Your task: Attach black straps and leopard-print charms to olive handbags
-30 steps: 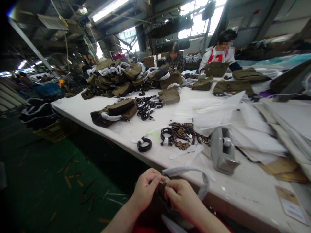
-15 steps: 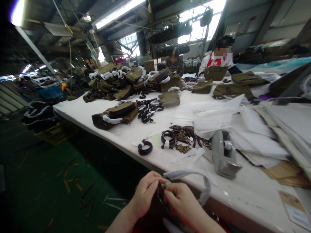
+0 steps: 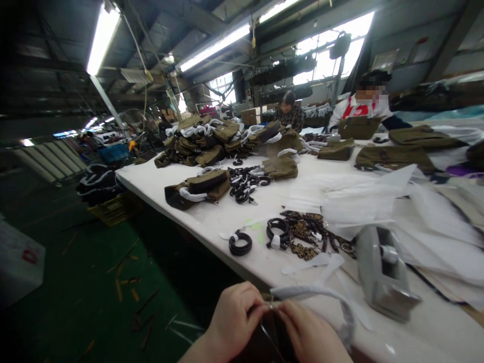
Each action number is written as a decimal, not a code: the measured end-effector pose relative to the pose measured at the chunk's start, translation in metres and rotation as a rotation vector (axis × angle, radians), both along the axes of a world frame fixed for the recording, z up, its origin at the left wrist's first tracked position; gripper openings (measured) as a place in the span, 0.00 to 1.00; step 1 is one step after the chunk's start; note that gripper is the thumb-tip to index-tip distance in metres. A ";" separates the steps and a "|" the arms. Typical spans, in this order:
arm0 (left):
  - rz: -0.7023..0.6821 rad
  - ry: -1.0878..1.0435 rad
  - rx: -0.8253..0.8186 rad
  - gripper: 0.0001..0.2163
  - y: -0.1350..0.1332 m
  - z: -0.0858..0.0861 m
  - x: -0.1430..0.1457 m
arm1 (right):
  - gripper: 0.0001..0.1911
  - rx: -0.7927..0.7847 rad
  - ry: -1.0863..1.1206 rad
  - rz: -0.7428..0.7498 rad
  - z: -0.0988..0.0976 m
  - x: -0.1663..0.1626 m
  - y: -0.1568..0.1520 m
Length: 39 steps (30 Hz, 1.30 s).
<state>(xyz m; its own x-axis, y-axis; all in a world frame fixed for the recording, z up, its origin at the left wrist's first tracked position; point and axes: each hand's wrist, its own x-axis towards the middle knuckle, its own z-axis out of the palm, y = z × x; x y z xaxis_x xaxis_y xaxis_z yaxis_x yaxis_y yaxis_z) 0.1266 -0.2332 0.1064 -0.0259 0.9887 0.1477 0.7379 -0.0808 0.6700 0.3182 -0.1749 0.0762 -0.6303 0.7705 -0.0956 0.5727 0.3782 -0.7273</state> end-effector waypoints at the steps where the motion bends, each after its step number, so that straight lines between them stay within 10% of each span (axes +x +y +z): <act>1: 0.003 -0.032 0.011 0.04 0.000 0.005 -0.002 | 0.17 0.033 0.013 -0.002 0.002 0.003 0.001; 10: 0.021 -0.506 0.065 0.06 0.012 0.043 -0.014 | 0.13 0.024 0.304 0.163 0.019 -0.017 -0.003; 18: 0.059 -0.556 0.008 0.08 0.014 0.026 -0.015 | 0.18 0.053 0.247 -0.267 0.010 0.001 0.005; 34: -0.176 -0.294 0.126 0.04 0.020 0.032 0.004 | 0.16 0.445 0.051 0.064 0.024 -0.003 0.007; 39: 0.170 0.030 0.043 0.12 0.066 0.003 -0.048 | 0.18 0.681 0.168 -0.050 0.023 0.006 0.006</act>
